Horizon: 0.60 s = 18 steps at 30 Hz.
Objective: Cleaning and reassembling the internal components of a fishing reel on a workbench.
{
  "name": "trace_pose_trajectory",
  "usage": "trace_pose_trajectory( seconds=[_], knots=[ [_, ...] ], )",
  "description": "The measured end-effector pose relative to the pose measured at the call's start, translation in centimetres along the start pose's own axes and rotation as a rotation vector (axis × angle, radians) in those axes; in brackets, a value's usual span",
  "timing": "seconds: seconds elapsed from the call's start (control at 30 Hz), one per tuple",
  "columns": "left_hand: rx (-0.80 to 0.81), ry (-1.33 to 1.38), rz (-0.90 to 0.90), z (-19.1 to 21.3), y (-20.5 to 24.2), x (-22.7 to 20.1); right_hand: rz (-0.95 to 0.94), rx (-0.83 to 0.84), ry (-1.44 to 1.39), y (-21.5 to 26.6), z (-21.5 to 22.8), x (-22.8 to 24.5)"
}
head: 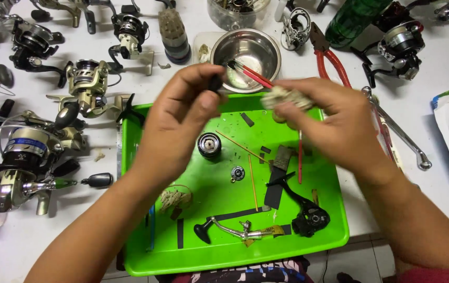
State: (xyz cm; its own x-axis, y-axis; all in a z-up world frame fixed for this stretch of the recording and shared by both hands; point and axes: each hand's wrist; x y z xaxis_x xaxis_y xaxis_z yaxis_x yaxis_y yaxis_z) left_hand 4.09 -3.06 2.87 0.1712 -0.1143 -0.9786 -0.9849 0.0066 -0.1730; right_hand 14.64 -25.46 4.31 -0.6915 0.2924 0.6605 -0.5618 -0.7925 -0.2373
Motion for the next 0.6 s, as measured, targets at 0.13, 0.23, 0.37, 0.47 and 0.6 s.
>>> trace_pose_trajectory(
  seconds=[0.13, 0.23, 0.37, 0.47, 0.6],
  knots=[
    [-0.023, 0.144, 0.078, 2.1, 0.7, 0.9, -0.173, -0.116, -0.072, 2.9, 2.8, -3.6],
    [-0.088, 0.081, 0.099, 3.0, 0.9, 1.7, -0.157, -0.228, -0.060, 5.5, 4.2, -5.3],
    [-0.210, 0.030, 0.034, 3.7, 0.4, 3.7, -0.297, -0.397, -0.188, 9.5, 3.0, -6.0],
    [-0.236, 0.093, -0.007, 4.3, 0.3, 4.8, -0.455, -0.552, -0.420, 11.4, -0.2, -5.5],
    [-0.227, 0.139, -0.011, 4.5, -0.2, 5.3, -0.465, -0.752, -0.735, 13.3, -3.9, -6.8]
  ],
)
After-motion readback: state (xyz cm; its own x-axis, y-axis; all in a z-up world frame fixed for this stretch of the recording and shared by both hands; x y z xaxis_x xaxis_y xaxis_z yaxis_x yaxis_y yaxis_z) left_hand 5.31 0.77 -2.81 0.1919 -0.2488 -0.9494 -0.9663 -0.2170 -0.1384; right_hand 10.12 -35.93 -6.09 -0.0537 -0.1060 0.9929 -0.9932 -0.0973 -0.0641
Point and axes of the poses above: each hand's wrist, its own y-axis away from the middle knuckle, its own z-axis out of the back of the hand, x = y × z, and after that the axes turned 11 degrees about x, right-handed
